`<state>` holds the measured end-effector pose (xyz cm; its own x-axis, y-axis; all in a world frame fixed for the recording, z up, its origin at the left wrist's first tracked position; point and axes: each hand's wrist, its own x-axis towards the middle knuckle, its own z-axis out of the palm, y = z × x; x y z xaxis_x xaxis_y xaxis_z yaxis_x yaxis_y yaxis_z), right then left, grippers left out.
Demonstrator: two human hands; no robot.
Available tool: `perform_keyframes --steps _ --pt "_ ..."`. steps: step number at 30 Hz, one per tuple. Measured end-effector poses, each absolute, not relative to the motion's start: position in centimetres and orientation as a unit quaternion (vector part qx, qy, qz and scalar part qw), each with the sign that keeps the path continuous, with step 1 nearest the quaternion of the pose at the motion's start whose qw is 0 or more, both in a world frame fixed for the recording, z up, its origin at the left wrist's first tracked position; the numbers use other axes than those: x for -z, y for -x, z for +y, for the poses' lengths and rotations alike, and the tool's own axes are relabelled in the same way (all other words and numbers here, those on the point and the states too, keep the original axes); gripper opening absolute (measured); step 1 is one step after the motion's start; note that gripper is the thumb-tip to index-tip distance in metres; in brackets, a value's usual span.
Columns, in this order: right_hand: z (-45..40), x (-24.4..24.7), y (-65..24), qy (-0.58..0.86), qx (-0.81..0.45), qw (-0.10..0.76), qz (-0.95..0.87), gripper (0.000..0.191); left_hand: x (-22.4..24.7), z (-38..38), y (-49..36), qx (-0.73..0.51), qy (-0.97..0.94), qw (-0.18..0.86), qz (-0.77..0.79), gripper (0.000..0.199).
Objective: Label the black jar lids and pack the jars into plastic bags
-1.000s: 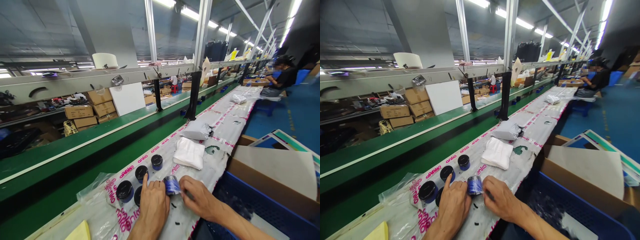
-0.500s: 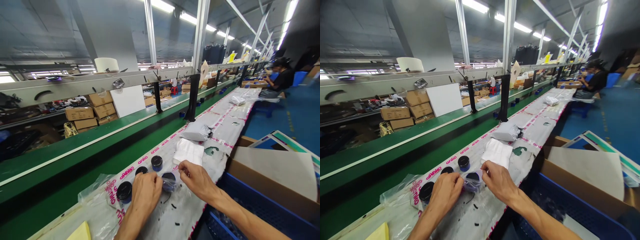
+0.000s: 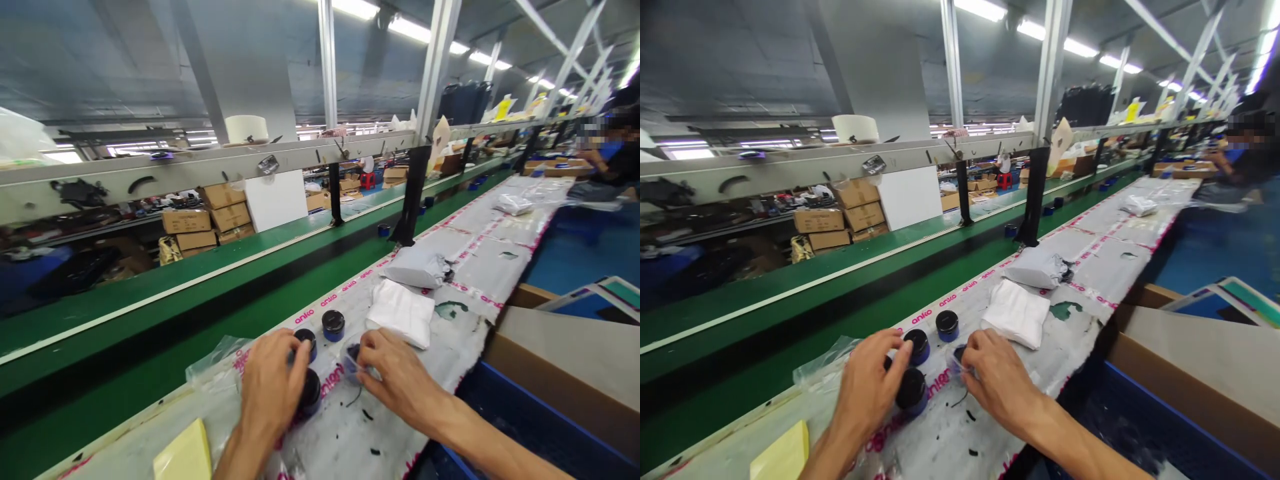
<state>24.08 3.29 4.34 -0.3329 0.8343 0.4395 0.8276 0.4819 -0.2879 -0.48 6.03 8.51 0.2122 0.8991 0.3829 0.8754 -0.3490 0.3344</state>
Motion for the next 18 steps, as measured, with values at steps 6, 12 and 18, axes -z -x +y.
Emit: perform_keyframes --steps 6,12,18 --pt "5.2 -4.8 -25.1 0.442 -0.139 0.272 -0.843 0.013 -8.1 8.8 12.7 -0.175 -0.626 -0.025 0.759 0.053" --pt "6.6 -5.3 -25.1 0.451 -0.236 0.293 -0.809 0.019 -5.5 9.3 15.9 -0.095 -0.604 0.05 0.79 0.067" --pt "11.1 -8.6 -28.4 0.562 -0.177 0.312 -0.745 0.022 -5.3 9.7 17.5 -0.17 -0.589 0.092 0.785 0.048"
